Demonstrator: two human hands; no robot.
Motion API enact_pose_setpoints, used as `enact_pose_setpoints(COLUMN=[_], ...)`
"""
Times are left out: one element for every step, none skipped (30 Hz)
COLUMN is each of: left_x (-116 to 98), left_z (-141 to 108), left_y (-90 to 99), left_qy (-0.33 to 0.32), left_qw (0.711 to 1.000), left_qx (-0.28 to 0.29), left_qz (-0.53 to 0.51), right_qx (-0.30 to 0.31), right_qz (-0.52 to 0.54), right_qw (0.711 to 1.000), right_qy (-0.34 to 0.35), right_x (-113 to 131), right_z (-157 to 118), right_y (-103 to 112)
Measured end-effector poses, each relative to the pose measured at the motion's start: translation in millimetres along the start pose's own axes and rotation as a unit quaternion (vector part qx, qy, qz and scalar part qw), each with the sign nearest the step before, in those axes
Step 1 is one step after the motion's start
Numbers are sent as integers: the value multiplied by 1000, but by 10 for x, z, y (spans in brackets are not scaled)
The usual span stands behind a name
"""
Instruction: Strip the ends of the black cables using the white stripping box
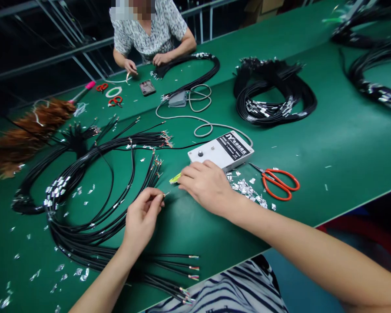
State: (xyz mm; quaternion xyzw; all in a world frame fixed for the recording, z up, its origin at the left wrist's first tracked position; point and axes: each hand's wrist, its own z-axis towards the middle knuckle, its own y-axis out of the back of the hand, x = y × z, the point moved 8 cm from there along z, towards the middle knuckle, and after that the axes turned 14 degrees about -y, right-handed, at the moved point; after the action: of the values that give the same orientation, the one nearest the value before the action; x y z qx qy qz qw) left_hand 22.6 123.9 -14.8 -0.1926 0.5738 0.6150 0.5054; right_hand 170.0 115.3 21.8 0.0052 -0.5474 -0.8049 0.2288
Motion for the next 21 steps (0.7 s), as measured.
enact_pose_setpoints(left_x=[57, 100, 132, 155, 173, 188, 200, 212, 223, 233, 243, 254, 264, 274, 284, 294, 303, 311, 318, 322, 324], left_z=[33, 64, 93, 118, 141, 161, 178, 194, 208, 223, 236, 249, 260, 270, 277, 283, 287, 289, 291, 293, 295], left_y=[8, 10, 9, 4, -4, -14, -23, -31, -37, -43, -46, -50, -53, -58, -64, -71, -79, -87, -94, -100, -106], left_qy=[27, 46, 58, 65, 69, 72, 73, 73, 73, 74, 73, 73, 73, 73, 73, 73, 73, 73, 73, 74, 74], left_qw=[999, 998, 997, 995, 995, 994, 994, 994, 994, 994, 995, 995, 995, 995, 995, 995, 996, 996, 996, 996, 996], left_qx=[-8, -15, -20, -25, -27, -28, -29, -29, -29, -28, -27, -26, -24, -22, -19, -16, -14, -11, -9, -7, -6], left_qz=[-22, -42, -55, -64, -69, -71, -72, -72, -71, -70, -68, -67, -65, -63, -61, -59, -57, -55, -53, -51, -49], right_qx=[1, 9, 20, 31, 41, 50, 56, 62, 67, 72, 75, 77, 78, 78, 79, 80, 82, 84, 88, 91, 95], right_qz=[-29, -56, -78, -95, -109, -119, -127, -132, -135, -137, -136, -135, -134, -134, -134, -135, -137, -138, -138, -138, -137], right_qw=[1000, 998, 997, 995, 993, 992, 990, 989, 989, 988, 988, 988, 988, 988, 988, 987, 987, 987, 986, 986, 986], right_qy=[0, 2, 5, 6, 5, 4, 5, 6, 8, 10, 12, 14, 15, 16, 17, 17, 16, 16, 15, 14, 14], right_x=[-23, -35, -42, -46, -49, -50, -49, -47, -46, -47, -48, -50, -54, -56, -59, -61, -64, -66, -66, -67, -67], right_z=[39, 73, 101, 123, 142, 159, 174, 190, 206, 223, 240, 255, 269, 280, 288, 294, 297, 300, 301, 303, 304], right_y=[-30, -75, -125, -174, -217, -251, -276, -294, -307, -316, -321, -325, -326, -326, -326, -327, -326, -327, -329, -331, -332])
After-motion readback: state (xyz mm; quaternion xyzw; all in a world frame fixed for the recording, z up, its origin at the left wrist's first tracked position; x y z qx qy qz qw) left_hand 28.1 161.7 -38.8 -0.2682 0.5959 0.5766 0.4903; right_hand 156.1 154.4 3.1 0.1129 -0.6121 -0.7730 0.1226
